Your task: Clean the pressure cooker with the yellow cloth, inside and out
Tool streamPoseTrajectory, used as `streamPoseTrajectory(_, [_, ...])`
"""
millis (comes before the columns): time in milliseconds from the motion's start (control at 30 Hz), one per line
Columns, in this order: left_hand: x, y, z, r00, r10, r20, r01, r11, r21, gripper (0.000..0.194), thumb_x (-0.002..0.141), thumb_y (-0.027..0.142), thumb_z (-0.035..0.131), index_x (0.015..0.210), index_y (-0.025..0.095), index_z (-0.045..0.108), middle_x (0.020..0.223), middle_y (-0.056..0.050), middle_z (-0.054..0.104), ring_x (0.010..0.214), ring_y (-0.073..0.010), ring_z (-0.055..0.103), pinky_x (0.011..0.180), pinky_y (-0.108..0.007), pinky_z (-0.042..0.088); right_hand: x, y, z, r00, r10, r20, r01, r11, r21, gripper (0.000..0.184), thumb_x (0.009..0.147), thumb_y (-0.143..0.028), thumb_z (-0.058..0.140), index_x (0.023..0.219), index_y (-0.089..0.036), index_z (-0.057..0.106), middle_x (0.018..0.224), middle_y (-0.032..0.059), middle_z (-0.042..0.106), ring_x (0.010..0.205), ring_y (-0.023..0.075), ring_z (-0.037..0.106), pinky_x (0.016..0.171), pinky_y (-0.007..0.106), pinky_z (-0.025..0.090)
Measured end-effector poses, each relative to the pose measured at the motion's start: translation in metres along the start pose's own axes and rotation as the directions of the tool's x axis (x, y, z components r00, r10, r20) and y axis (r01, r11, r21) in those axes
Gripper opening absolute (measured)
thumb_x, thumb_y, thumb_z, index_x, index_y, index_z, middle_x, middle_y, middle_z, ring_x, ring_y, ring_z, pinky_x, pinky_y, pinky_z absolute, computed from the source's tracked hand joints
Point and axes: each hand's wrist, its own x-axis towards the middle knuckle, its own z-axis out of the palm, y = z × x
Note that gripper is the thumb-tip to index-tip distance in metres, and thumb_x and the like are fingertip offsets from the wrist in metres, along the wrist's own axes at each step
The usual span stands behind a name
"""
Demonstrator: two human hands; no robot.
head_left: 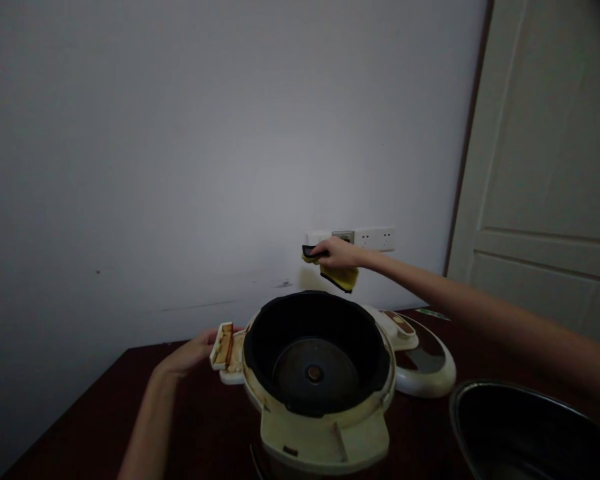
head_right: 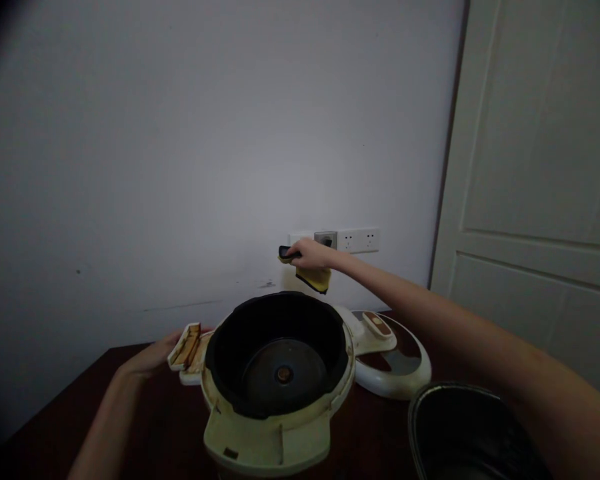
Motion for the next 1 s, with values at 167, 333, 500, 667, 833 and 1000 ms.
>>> streamPoseTrajectory(167, [0.012, 0.012, 0.012, 0.997, -0.017, -0.07, 0.005, 0.986, -0.164, 0.039, 0.062, 0.026, 0.072, 0.098, 0.013, 0.065, 0.074, -0.005, 0.069, 0.061, -0.0158, 0.061, 0.057, -0.024, 0.045, 0.069, -0.018, 0.053, 0.99, -0.103, 0.101, 0.077, 0.969, 0.234, 0.04, 0.073, -0.011, 0.048, 0.107, -0.011, 0.069, 0.09, 0.0045, 0.071, 0.074, 0.0126, 0.059, 0.069, 0.019, 0.041])
streamPoseTrajectory(333, [0.009, 0.01, 0.016, 0.996, -0.006, -0.087, -0.013, 0.976, -0.217, 0.039, 0.059, 0.025, 0.074, 0.096, 0.012, 0.068, 0.072, -0.005, 0.069, 0.059, -0.0149, 0.061, 0.057, -0.023, 0.046, 0.091, -0.054, 0.094, 0.907, -0.269, 0.324, 0.08, 0.865, 0.495, 0.036, 0.072, -0.011, 0.044, 0.097, -0.007, 0.07, 0.07, 0.0003, 0.064, 0.057, 0.0068, 0.049, 0.056, 0.017, 0.037])
streamPoseTrajectory(500, [0.007, 0.01, 0.018, 0.998, 0.004, -0.07, -0.02, 0.972, -0.233, 0.039, 0.059, 0.022, 0.074, 0.096, 0.012, 0.07, 0.073, -0.006, 0.069, 0.062, -0.0166, 0.062, 0.061, -0.025, 0.048, 0.089, -0.059, 0.108, 0.878, -0.266, 0.397, 0.013, 0.843, 0.538, 0.033, 0.07, -0.013, 0.042, 0.086, -0.007, 0.07, 0.058, -0.0025, 0.054, 0.049, 0.0055, 0.042, 0.047, 0.016, 0.032])
streamPoseTrajectory(667, [0.005, 0.013, 0.019, 0.998, -0.003, -0.06, -0.01, 0.973, -0.23, 0.042, 0.059, 0.02, 0.074, 0.1, 0.011, 0.07, 0.074, -0.008, 0.07, 0.066, -0.0187, 0.064, 0.063, -0.026, 0.049, 0.077, -0.029, 0.099, 0.886, -0.208, 0.413, -0.04, 0.855, 0.517, 0.032, 0.068, -0.014, 0.04, 0.082, -0.008, 0.069, 0.055, -0.0032, 0.05, 0.047, 0.0054, 0.04, 0.046, 0.016, 0.03])
streamPoseTrajectory(833, [0.005, 0.012, 0.018, 0.998, -0.028, -0.051, 0.015, 0.971, -0.239, 0.045, 0.062, 0.024, 0.074, 0.105, 0.013, 0.068, 0.083, -0.01, 0.071, 0.073, -0.0214, 0.066, 0.068, -0.029, 0.051, 0.052, 0.009, 0.088, 0.912, -0.142, 0.386, -0.057, 0.887, 0.459, 0.034, 0.068, -0.015, 0.041, 0.085, -0.008, 0.069, 0.058, -0.0028, 0.053, 0.051, 0.0062, 0.041, 0.05, 0.017, 0.032])
streamPoseTrajectory(1000, [0.007, 0.01, 0.016, 0.999, -0.024, -0.025, 0.018, 0.972, -0.234, 0.048, 0.062, 0.024, 0.075, 0.107, 0.012, 0.066, 0.088, -0.012, 0.071, 0.078, -0.0248, 0.067, 0.072, -0.033, 0.051, 0.024, 0.032, 0.074, 0.911, -0.109, 0.399, -0.064, 0.916, 0.395, 0.032, 0.067, -0.015, 0.043, 0.082, -0.009, 0.071, 0.058, -0.0033, 0.055, 0.054, 0.0077, 0.044, 0.057, 0.018, 0.035])
